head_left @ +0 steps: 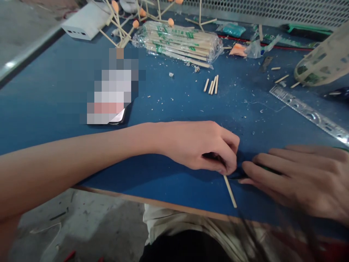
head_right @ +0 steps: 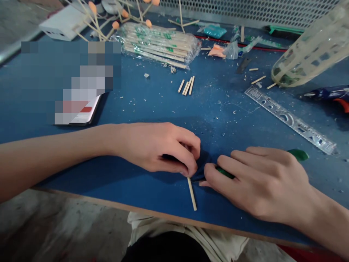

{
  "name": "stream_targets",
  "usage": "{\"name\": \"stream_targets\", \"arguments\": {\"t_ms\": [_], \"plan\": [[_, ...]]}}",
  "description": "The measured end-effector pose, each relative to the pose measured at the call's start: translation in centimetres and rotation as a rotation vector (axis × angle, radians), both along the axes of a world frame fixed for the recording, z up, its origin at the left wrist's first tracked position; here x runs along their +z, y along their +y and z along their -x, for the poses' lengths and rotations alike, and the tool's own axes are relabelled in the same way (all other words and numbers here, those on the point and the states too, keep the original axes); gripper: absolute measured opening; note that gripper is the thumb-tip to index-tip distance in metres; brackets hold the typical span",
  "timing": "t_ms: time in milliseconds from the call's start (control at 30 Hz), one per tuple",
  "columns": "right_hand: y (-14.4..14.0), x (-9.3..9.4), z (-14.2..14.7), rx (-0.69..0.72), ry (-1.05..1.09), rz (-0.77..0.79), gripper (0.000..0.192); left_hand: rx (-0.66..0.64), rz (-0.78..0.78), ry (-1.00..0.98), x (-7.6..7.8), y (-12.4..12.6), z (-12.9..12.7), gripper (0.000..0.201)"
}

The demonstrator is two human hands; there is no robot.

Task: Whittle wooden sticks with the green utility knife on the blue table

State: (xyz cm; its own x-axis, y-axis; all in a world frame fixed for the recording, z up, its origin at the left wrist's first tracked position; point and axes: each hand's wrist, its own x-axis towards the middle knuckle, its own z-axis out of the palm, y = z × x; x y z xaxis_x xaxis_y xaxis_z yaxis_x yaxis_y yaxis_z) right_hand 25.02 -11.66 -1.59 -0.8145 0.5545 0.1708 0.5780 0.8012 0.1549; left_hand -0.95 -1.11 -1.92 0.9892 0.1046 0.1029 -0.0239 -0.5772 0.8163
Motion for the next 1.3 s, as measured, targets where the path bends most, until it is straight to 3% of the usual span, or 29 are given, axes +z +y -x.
{"name": "stream_targets", "arguments": {"t_ms": [167, 633, 900, 1167, 1300], "plan": [[0.0, -0.1, 0.1, 0.002, -0.004, -0.022, 0.016, -0.017, -0.041, -0.017, -0.1, 0.0, 0.0, 0.018], [0.2, -0.3, -0.1, -0.004, -0.031, 0.007, 0.019, 0.031, 0.029, -0.091, -0.3, 0.0, 0.1, 0.015], [-0.1, -0.8, -0.8, -0.025, -0.084, 0.127, 0.025, 0.023, -0.018, -0.064, -0.3, 0.0, 0.0, 0.012], [0.1, 0.7, 2.1, 0.058, -0.005, 0.077, 0.021, 0.0, -0.053, -0.04, -0.2, 0.0, -0.1, 0.017], [0.2, 0.4, 1.6, 0.033, -0.002, 0.055, 0.018, 0.004, -0.016, -0.059, -0.3, 0.0, -0.1, 0.017]]}}
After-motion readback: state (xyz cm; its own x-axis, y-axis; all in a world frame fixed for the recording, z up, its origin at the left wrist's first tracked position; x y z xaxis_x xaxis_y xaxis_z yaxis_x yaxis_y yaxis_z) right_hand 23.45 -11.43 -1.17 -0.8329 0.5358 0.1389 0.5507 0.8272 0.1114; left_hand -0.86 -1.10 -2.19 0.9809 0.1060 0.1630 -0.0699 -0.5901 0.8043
